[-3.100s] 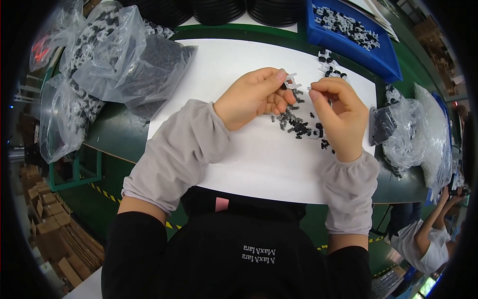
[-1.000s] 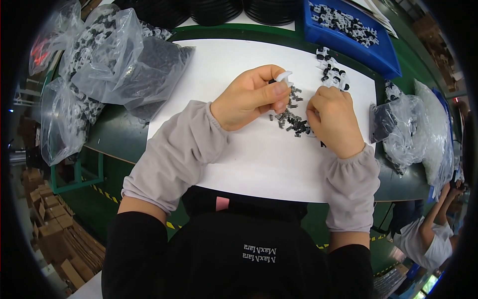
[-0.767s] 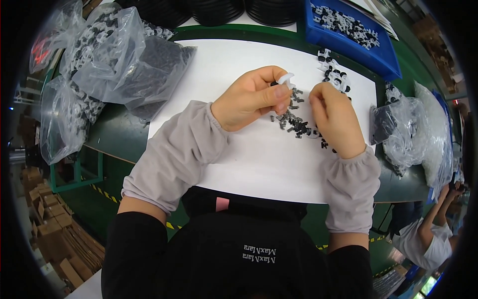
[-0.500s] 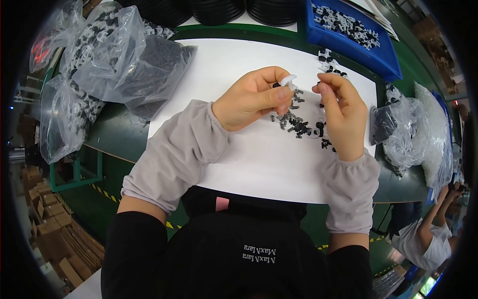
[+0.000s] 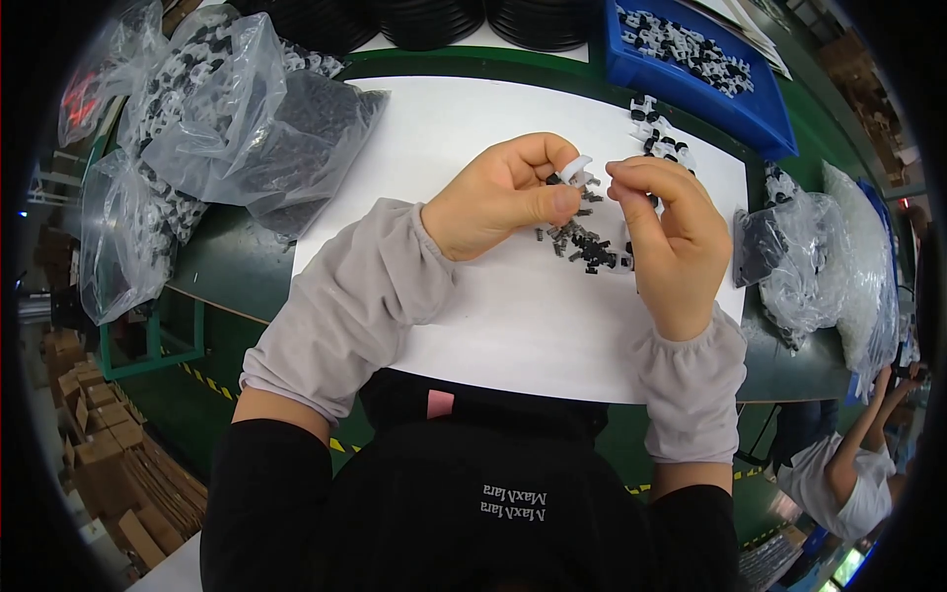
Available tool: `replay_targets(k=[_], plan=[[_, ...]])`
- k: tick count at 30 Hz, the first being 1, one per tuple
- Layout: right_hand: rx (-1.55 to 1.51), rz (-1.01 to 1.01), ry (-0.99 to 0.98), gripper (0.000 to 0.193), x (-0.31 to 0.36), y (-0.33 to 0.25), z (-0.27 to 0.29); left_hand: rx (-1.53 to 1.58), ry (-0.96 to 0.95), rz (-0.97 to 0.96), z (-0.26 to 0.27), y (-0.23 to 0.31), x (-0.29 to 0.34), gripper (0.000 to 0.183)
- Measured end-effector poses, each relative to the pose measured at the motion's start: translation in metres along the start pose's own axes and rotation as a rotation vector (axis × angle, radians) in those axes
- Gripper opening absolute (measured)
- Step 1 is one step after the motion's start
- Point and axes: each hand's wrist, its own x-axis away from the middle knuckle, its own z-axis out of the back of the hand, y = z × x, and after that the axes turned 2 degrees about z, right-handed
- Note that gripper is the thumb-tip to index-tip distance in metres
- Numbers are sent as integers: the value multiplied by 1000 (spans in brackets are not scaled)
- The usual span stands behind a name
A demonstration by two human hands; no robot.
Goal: Assembling small black rings onto white plastic components manually at a workbench.
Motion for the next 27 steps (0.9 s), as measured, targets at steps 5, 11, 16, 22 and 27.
replay_targets(k=[5,11,16,22,27], plan=[[60,107,1,14,-1,-7,-4,-10,35,20,-4,4,1,33],[21,30,-40,21,0,-14,-6,-11,58,35,-3,0,-1,30],[22,-16,39,24,6,-8,-8,-90,43,82,-2,1,0,31],[-33,-45,30,21,7,-7,-9,-97,69,61,-4,0,0,29],[-10,-48,-8,18,7,-8,-7,-70,63,-11,-4,-3,-1,29]])
